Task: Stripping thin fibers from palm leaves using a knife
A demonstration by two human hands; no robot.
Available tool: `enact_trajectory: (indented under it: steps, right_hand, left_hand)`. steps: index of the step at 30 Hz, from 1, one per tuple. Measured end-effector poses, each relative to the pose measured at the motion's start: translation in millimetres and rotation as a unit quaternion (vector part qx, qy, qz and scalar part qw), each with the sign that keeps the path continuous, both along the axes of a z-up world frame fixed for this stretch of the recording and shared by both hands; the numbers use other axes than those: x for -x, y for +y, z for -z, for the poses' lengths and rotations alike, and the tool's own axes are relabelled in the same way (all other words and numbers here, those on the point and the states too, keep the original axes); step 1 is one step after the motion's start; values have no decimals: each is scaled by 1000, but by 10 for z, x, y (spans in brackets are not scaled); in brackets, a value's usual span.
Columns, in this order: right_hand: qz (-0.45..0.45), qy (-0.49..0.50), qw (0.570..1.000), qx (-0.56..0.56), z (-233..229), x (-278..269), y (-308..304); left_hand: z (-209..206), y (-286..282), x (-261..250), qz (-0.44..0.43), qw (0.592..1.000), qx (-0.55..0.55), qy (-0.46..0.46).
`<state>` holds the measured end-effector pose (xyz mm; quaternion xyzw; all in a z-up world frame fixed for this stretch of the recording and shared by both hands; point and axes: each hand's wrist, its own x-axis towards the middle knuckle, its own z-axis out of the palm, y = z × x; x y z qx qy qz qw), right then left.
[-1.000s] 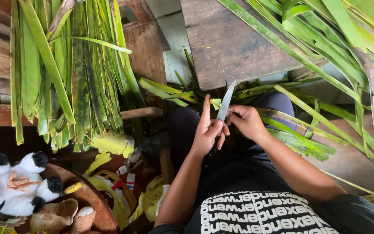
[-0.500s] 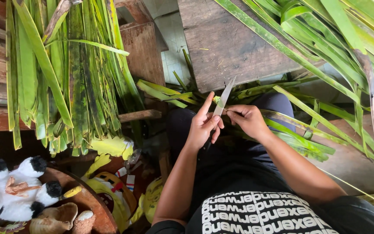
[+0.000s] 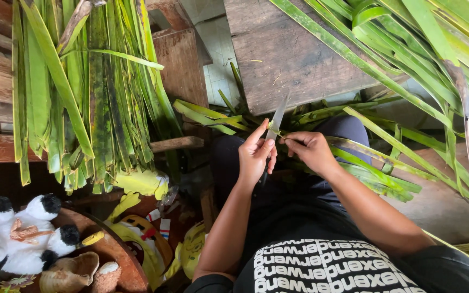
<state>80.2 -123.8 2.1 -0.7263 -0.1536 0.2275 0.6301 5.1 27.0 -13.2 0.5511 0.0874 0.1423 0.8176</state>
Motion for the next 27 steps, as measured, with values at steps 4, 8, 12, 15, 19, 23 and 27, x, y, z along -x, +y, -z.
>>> enact_trajectory:
  steps: [4,8,12,15,19,23,27]
  right_hand:
    - [2,32,999,-15,107,21,76]
    - [6,57,998,-41,114,21,75]
    - [15,70,996,-55,109,-3,30]
    - [32,76,994,-66,218,-38,9]
    - [53,47,997,-41,141,-46,36]
    - [61,30,998,-18,324,-65,27]
    - [75,5,997,17,393,-52,19]
  left_hand:
    - [28,-66,-59,-33,999,2,-16]
    - [142,-77,-89,-23,972,233,2]
    - [92,-10,-93,62,950,305,3]
    - [-323,-87,14,107,982,158,8]
    - [-155,-81,27,130,987,97,15]
    - [-151,-82,23,137,987,84,14]
    - [-128,-78,19,142,986,83,14]
